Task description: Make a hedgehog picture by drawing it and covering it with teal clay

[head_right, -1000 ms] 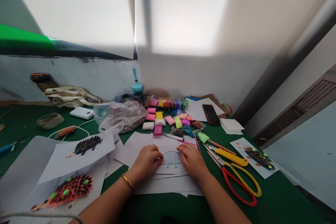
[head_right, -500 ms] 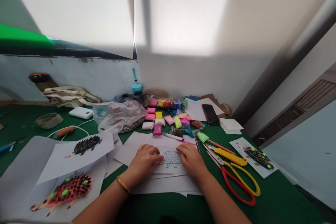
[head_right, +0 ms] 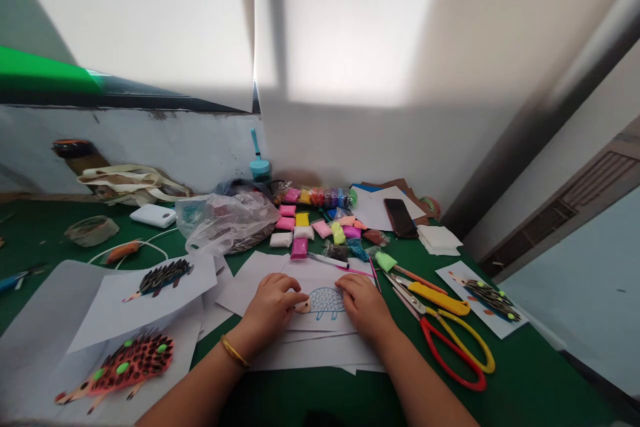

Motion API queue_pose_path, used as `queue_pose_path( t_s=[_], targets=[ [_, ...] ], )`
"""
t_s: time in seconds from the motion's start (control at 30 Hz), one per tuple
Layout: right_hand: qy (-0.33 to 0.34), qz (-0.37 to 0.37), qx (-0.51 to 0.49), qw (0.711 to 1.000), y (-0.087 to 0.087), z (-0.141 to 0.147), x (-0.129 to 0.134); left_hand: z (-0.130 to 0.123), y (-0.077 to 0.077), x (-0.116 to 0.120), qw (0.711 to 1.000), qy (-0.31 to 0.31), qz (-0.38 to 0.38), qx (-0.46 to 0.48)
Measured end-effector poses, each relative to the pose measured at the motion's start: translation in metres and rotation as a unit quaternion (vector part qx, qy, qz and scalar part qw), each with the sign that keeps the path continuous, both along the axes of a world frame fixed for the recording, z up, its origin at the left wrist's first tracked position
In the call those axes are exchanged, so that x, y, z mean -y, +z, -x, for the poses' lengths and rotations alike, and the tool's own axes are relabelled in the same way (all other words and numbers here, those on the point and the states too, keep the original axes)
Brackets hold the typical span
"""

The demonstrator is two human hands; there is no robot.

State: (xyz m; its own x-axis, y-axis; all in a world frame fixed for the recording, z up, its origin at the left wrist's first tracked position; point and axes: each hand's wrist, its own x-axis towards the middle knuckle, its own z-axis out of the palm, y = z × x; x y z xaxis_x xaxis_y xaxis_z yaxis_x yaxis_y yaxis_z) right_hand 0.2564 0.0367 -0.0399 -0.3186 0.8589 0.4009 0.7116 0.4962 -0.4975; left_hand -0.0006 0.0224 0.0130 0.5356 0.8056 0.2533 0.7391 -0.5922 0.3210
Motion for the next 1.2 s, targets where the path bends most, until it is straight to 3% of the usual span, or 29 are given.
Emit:
queue_pose_path(
  t_s=[0.3,0.47,0.53,0.7,0.93,1.2],
  targets=[
    [0.000,0.002,-0.007,1.000,-0.002,0.000,0.000,-0.001,-0.003,0.001,1.000,-0.013,0.006,-0.001],
    [-0.006,0.002,-0.004,1.000,-0.002,-0.001,0.000,0.012,0.004,-0.008,0.994,0.108,-0.011,0.025],
    [-0.005,0.005,-0.004,1.000,-0.002,0.000,0.000,0.020,0.007,-0.012,0.991,0.135,0.018,0.007],
    [-0.009,0.008,-0.008,1.000,0.002,0.002,0.001,0.029,0.002,-0.013,0.988,0.106,0.110,-0.023],
    [-0.013,0.021,-0.007,1.000,0.005,0.002,0.002,0.019,-0.004,-0.011,0.990,0.098,0.092,-0.030],
    [-0.002,0.014,-0.006,1.000,0.002,0.002,0.002,0.020,-0.005,-0.015,0.985,0.147,0.082,0.028]
  ],
)
